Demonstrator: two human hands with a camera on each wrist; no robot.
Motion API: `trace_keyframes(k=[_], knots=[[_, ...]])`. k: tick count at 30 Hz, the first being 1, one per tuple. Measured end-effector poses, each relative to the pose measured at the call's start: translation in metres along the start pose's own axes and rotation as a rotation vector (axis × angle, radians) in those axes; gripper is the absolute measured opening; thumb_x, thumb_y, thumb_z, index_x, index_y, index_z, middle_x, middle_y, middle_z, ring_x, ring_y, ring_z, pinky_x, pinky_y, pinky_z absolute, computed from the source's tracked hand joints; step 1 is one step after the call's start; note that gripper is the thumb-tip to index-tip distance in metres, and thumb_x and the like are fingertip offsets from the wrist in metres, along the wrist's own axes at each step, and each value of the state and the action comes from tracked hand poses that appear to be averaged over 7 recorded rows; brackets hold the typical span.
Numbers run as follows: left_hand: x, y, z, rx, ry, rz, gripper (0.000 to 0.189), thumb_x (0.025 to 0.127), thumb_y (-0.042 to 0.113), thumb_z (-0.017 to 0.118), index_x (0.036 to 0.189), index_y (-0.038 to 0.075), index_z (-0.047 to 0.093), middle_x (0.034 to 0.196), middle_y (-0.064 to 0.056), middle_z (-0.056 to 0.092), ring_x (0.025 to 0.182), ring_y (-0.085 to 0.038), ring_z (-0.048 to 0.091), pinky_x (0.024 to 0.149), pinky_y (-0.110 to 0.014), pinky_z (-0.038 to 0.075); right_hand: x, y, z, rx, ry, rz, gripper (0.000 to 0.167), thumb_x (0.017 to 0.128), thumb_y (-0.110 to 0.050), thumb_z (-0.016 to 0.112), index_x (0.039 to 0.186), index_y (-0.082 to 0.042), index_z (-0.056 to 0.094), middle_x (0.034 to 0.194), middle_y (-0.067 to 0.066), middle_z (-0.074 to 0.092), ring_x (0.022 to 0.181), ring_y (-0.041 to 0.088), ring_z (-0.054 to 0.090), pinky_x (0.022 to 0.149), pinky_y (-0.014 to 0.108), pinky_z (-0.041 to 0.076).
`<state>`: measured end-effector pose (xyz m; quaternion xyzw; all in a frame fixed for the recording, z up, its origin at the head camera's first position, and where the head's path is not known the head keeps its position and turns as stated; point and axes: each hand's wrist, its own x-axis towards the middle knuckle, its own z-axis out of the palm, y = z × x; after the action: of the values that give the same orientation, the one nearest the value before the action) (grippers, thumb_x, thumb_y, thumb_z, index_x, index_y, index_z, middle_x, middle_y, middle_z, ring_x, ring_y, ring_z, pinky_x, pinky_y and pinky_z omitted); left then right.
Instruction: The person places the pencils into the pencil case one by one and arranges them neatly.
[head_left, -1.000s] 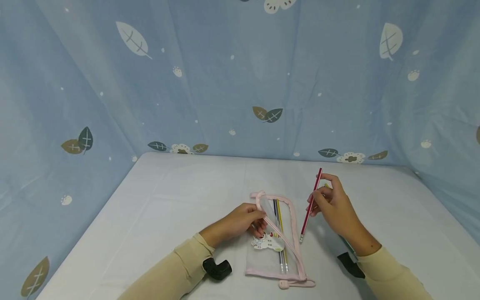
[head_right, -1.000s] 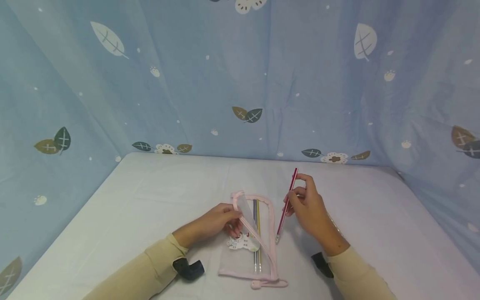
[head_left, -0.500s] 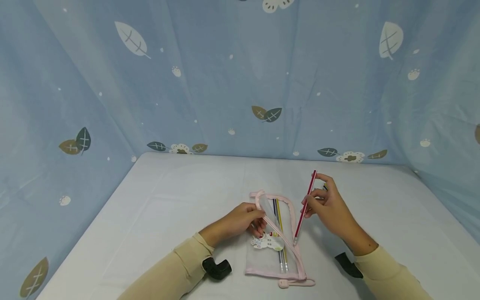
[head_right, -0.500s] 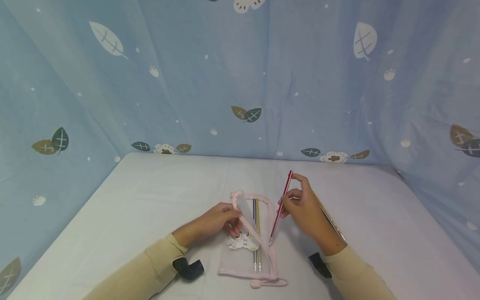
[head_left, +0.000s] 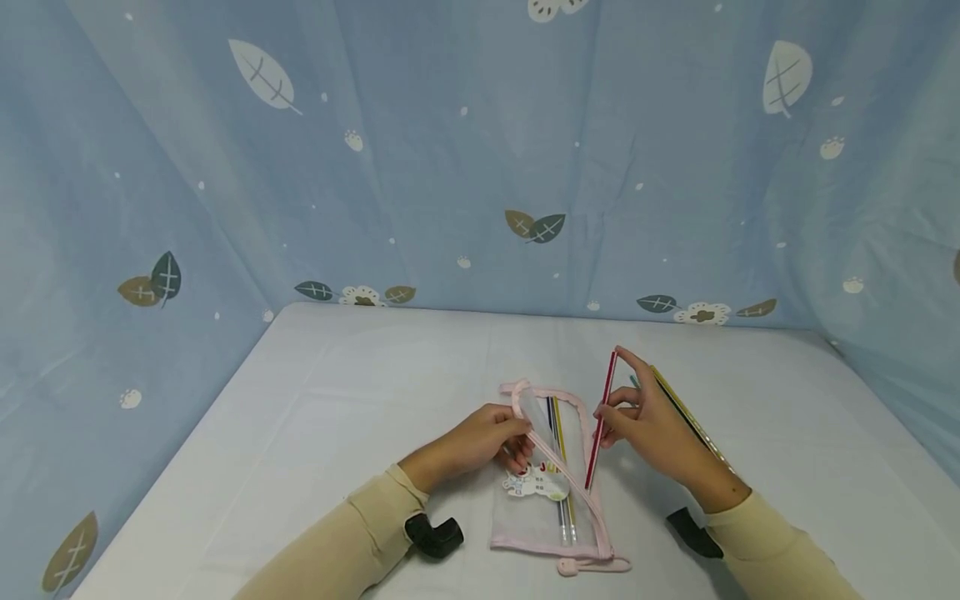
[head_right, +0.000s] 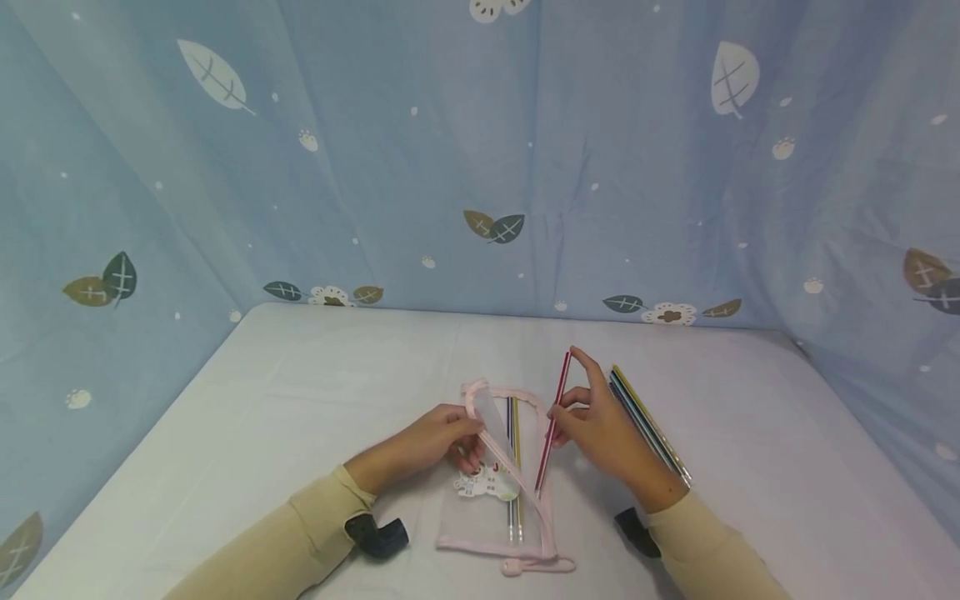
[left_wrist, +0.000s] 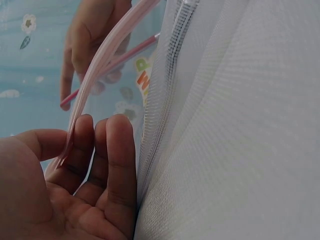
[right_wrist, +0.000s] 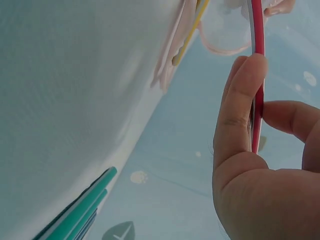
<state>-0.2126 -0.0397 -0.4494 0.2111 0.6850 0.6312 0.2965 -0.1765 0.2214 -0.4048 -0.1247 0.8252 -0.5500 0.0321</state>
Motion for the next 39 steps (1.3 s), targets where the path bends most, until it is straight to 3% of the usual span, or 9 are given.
trace_keyframes(k=[12, 39], knots=[[0.0004, -0.0016, -0.0003, -0.002, -0.001, 0.002, 0.031, 0.103, 0.015, 0.046, 0.095, -0.01, 0.061, 0.078, -0.004, 0.063, 0.066, -0.01, 0.064, 0.063, -0.023, 0.059, 0.0001, 0.0032, 0.0042, -0.021, -0.06, 0.057, 0.093, 0.096, -0.008, 0.066, 0.161, -0.024, 0.001, 0.102, 0.02, 0.06, 0.065, 0.026, 0.071, 0.068, 0.035, 0.061], [-0.0002, -0.0041, 0.001, 0.019, 0.011, 0.003, 0.03, 0.103, 0.015, 0.046, 0.094, -0.009, 0.061, 0.077, -0.004, 0.063, 0.066, -0.011, 0.064, 0.062, -0.023, 0.058, -0.0021, 0.0074, 0.0102, -0.033, -0.163, 0.058, 0.096, 0.094, -0.009, 0.067, 0.161, -0.019, 0.0, 0.101, 0.02, 0.062, 0.069, 0.026, 0.071, 0.068, 0.035, 0.061]])
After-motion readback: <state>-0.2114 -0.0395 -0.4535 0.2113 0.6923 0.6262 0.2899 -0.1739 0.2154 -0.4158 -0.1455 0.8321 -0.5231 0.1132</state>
